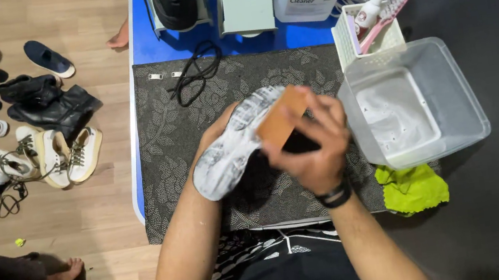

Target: Cleaning a black sneaker using a brush and cleaning solution at a service counter

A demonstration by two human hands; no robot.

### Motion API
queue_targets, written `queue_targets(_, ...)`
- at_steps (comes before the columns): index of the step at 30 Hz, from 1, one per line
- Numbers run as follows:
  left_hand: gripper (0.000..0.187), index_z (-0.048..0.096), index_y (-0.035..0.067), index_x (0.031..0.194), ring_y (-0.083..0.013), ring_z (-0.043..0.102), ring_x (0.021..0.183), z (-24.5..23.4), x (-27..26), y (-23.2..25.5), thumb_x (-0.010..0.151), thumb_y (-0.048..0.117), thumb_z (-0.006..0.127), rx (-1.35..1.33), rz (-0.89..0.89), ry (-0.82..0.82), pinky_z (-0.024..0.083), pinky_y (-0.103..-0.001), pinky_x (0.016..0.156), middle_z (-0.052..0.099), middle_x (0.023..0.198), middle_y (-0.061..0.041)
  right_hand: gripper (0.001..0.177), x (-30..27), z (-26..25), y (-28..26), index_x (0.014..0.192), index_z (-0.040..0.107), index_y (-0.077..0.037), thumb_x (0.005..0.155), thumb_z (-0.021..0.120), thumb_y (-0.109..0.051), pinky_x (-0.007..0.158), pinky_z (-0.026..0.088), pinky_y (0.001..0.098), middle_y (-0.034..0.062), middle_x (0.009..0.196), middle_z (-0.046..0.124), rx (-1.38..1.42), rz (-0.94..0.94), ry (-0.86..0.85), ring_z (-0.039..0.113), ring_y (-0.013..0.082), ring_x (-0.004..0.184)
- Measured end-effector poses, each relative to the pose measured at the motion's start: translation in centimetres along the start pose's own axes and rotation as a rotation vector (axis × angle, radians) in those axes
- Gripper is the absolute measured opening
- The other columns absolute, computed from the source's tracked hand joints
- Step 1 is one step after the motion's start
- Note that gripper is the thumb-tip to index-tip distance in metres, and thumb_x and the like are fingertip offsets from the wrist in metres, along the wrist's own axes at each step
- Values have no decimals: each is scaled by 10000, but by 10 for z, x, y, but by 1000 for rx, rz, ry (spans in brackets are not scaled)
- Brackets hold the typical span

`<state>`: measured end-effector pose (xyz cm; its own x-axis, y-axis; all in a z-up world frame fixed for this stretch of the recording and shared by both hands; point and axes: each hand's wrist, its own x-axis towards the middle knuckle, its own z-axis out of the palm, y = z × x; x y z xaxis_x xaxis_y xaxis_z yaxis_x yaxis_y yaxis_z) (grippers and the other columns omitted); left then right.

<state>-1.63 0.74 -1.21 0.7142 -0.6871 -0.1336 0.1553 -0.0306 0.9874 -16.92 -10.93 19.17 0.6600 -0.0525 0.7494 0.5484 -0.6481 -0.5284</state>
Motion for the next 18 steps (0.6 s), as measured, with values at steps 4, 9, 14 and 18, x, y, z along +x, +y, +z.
queue_targets(4, 362, 733, 108, 1227, -155, 560, 1256, -8, 7, 7, 1015, 341, 555, 14, 24, 12, 432, -319, 1107, 691, 1313, -88, 564, -2, 5, -10, 1176, 760, -155, 682, 939, -361, 967, 471, 546, 229, 1337, 663, -111, 77, 94, 604, 423, 1048)
queue_targets(9, 393, 734, 99, 1238, -181, 559, 1291, -14, 4, 4, 1031, 369, 538, 16, 10, 40, 415, -331, 1128, 687, 1323, -113, 661, -15, 12, -66, 1088, 767, -180, 479, 977, -330, 905, 484, 579, 251, 1291, 656, -42, -58, -7, 589, 489, 994)
queue_targets(14, 425, 736, 90, 1249, -206, 558, 1326, -11, -5, -6, 1048, 397, 520, 11, -16, 42, 398, -342, 1149, 683, 1334, -138, 646, -8, 5, -46, 1104, 773, -211, 506, 945, -388, 919, 440, 563, 235, 1316, 655, -61, -145, -36, 612, 455, 1017)
queue_targets(18, 452, 737, 83, 1257, -226, 558, 1353, -21, -7, -23, 1061, 419, 507, 14, -14, 60, 385, -352, 1166, 679, 1342, -158, 590, -2, 0, -12, 1108, 782, -173, 579, 947, -377, 924, 463, 549, 239, 1339, 649, -97, -105, 19, 592, 448, 1039)
